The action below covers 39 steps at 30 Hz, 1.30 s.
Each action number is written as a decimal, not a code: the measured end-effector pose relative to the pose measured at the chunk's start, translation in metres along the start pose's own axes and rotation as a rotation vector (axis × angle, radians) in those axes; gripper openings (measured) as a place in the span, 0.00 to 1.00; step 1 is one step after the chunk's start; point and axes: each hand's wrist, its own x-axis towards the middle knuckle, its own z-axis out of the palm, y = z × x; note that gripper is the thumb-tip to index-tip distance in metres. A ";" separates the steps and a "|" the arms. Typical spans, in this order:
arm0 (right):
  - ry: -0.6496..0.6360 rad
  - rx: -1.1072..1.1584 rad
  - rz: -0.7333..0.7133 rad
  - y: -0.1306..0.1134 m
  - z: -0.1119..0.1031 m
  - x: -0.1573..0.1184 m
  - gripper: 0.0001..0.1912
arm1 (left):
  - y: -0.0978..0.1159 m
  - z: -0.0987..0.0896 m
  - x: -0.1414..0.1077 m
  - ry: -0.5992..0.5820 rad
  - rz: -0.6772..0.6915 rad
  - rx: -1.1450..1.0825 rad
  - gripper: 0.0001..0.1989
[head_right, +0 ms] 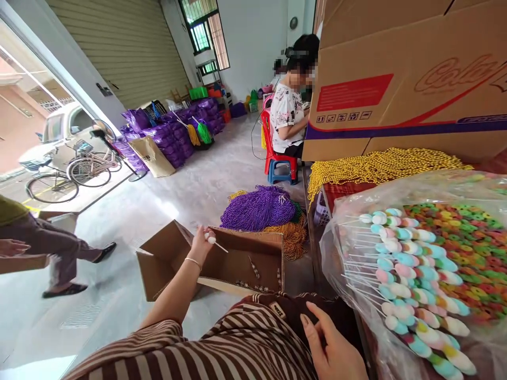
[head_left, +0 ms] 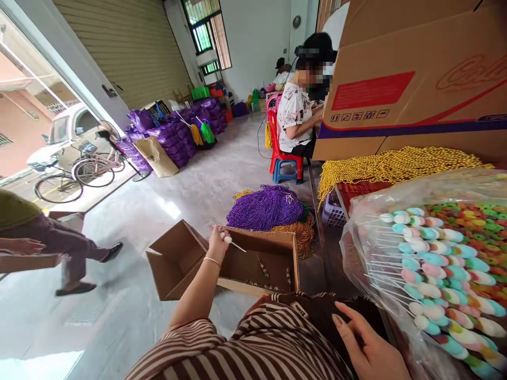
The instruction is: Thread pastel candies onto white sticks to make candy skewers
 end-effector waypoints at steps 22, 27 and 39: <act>0.796 -0.448 -0.087 -0.027 -0.014 -0.025 0.17 | -0.225 0.115 -0.172 -0.846 -0.761 0.357 0.18; 0.814 -0.271 -0.079 -0.040 -0.013 -0.026 0.16 | -0.231 0.118 -0.175 -0.885 -0.801 0.365 0.17; 0.436 1.155 0.121 -0.045 -0.016 -0.029 0.17 | -0.243 0.114 -0.186 -1.016 -0.892 0.458 0.18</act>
